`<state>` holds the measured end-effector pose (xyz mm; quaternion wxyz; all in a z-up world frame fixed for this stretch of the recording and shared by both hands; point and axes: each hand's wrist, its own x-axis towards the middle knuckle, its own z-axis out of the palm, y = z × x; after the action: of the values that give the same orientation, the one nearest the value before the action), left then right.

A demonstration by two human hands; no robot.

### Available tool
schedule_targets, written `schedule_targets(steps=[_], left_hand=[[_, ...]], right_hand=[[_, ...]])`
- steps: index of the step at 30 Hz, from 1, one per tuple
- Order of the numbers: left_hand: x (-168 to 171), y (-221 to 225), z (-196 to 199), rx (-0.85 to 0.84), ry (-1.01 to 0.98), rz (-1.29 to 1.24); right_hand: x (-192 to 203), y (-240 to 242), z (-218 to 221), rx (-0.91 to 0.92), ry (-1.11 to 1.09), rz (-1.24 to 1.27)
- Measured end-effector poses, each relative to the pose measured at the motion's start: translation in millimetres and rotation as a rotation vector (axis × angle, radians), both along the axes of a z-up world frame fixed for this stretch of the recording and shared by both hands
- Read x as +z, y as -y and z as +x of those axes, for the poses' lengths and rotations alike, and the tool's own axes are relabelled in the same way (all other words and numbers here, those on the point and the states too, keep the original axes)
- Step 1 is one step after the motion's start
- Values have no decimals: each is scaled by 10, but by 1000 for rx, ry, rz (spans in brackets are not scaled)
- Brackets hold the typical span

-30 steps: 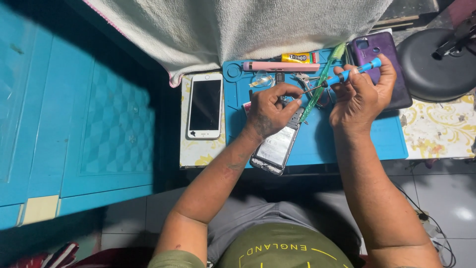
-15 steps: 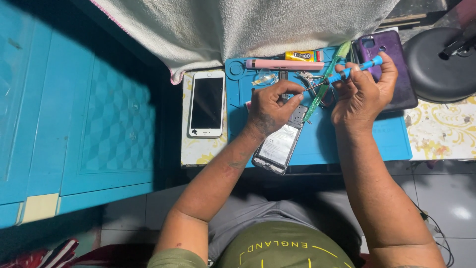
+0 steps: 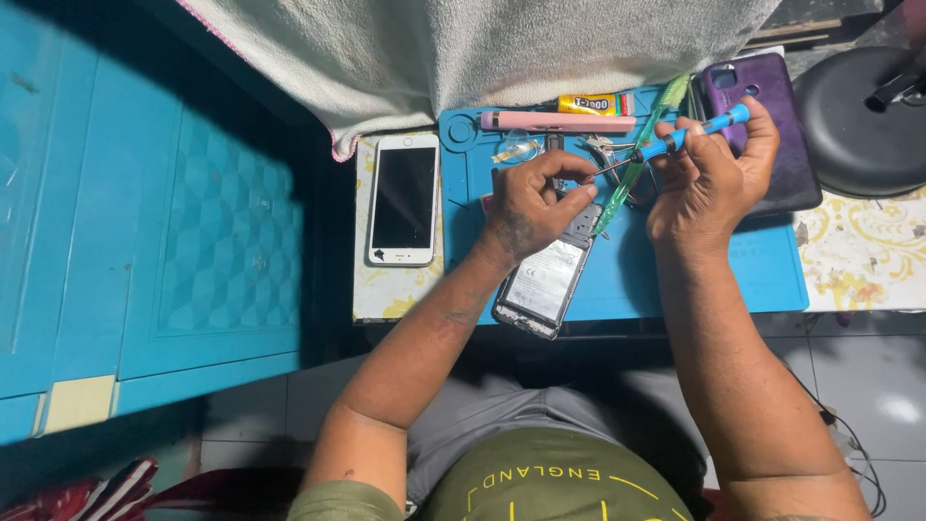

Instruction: Assembling a mobile phone by installing the battery and screwing the mid-frame components into place.

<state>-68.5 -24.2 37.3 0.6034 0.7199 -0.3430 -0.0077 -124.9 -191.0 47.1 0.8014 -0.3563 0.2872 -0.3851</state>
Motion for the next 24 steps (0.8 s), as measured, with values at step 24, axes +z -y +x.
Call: schedule_targets(steps=[24], left_hand=[[-121, -23, 130, -59, -287, -245]], right_hand=[[-69, -38, -130, -22, 43, -204]])
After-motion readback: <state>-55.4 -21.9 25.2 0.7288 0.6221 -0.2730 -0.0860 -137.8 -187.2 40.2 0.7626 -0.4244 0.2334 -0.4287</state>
